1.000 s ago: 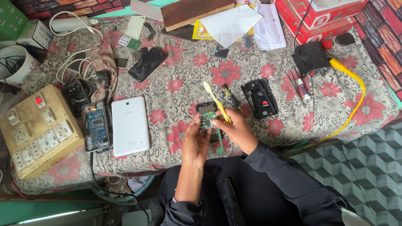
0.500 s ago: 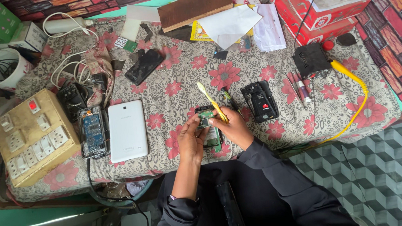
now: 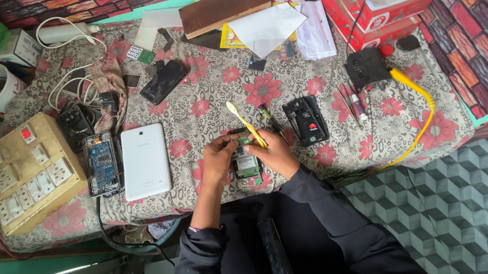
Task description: The person solders components on a phone motherboard with a soldering iron, holding the board steady with the other hand. They then set the iron down, brush the motherboard and phone housing with a toothbrush, and place the motherboard into the housing on the workbench.
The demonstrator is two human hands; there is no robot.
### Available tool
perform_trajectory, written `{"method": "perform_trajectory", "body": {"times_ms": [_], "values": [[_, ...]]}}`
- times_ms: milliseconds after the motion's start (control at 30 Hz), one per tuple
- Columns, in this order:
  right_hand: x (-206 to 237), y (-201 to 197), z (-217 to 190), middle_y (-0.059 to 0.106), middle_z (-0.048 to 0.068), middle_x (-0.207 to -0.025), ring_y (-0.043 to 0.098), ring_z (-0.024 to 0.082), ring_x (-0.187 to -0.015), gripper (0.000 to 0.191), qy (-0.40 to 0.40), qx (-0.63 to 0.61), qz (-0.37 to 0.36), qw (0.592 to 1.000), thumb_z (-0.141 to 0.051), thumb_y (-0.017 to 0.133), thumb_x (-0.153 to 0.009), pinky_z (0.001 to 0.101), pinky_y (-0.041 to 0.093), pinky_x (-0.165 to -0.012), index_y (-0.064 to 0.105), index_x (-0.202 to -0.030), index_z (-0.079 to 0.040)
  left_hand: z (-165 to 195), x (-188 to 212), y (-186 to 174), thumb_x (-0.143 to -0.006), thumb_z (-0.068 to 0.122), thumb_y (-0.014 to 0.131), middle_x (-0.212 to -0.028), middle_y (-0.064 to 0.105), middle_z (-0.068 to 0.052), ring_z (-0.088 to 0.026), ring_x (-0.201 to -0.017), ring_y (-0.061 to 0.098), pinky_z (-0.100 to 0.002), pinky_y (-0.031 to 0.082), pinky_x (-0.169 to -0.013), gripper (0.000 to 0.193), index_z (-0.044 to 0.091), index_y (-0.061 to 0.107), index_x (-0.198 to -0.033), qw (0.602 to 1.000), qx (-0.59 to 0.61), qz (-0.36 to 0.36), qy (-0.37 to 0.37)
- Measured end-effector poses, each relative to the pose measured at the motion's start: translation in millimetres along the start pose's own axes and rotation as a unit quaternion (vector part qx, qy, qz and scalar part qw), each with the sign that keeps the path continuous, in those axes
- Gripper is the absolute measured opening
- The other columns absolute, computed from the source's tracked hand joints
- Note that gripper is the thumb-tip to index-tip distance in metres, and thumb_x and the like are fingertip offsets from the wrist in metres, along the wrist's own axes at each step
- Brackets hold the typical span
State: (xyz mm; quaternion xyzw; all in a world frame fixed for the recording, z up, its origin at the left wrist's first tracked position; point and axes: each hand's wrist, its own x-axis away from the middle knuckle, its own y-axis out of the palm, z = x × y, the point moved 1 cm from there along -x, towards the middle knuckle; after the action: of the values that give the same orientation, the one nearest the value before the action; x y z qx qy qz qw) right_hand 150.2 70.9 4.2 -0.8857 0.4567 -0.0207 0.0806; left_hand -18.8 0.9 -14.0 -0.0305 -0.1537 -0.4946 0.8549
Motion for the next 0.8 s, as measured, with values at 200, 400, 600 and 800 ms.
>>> {"method": "perform_trajectory", "body": {"times_ms": [200,400,600,800], "values": [[-1,1,-3,0.061,-0.001,-0.076,0.054,0.005,-0.069,0.029,-0.007,0.023,0.005,1.000,-0.021,0.080,-0.089,0.0250,0.046,-0.062,0.065,-0.105,-0.003,4,-4,1,-0.089,0.002,0.072,-0.077,0.069,-0.003,-0.004,-0.058,0.053,-0.021,0.039,-0.048,0.016,-0.005,0.073,-0.103,0.997,-0.029,0.000,0.070],[-2,2,-3,0.066,0.000,-0.077,0.060,0.005,-0.070,0.027,-0.010,0.018,0.003,1.000,-0.019,0.079,-0.089,0.0246,0.049,-0.063,0.064,-0.105,-0.003,-3,-7,2,-0.087,0.003,0.072,-0.077,0.062,-0.002,-0.007,-0.054,0.048,-0.026,0.036,-0.044,0.017,-0.003,0.064,-0.101,0.998,-0.034,0.026,0.053],[-3,1,1,0.067,0.000,-0.078,0.062,0.005,-0.071,0.027,0.005,-0.006,-0.004,1.000,-0.017,0.079,-0.088,0.0246,0.050,-0.063,0.064,-0.105,-0.002,12,-3,4,-0.084,0.001,0.073,-0.086,0.062,-0.003,-0.008,-0.069,0.055,-0.024,0.042,-0.052,0.032,0.003,0.061,-0.114,0.995,-0.039,-0.002,0.089],[-8,-2,10,0.066,0.001,-0.085,0.064,0.006,-0.079,0.024,0.007,-0.106,-0.055,0.993,-0.012,0.077,-0.092,0.0247,0.051,-0.069,0.064,-0.107,0.001,31,4,0,-0.085,0.002,0.074,-0.087,0.067,-0.005,-0.010,-0.073,0.059,-0.026,0.045,-0.062,0.037,0.003,0.063,-0.120,0.993,-0.101,-0.028,0.057]]}}
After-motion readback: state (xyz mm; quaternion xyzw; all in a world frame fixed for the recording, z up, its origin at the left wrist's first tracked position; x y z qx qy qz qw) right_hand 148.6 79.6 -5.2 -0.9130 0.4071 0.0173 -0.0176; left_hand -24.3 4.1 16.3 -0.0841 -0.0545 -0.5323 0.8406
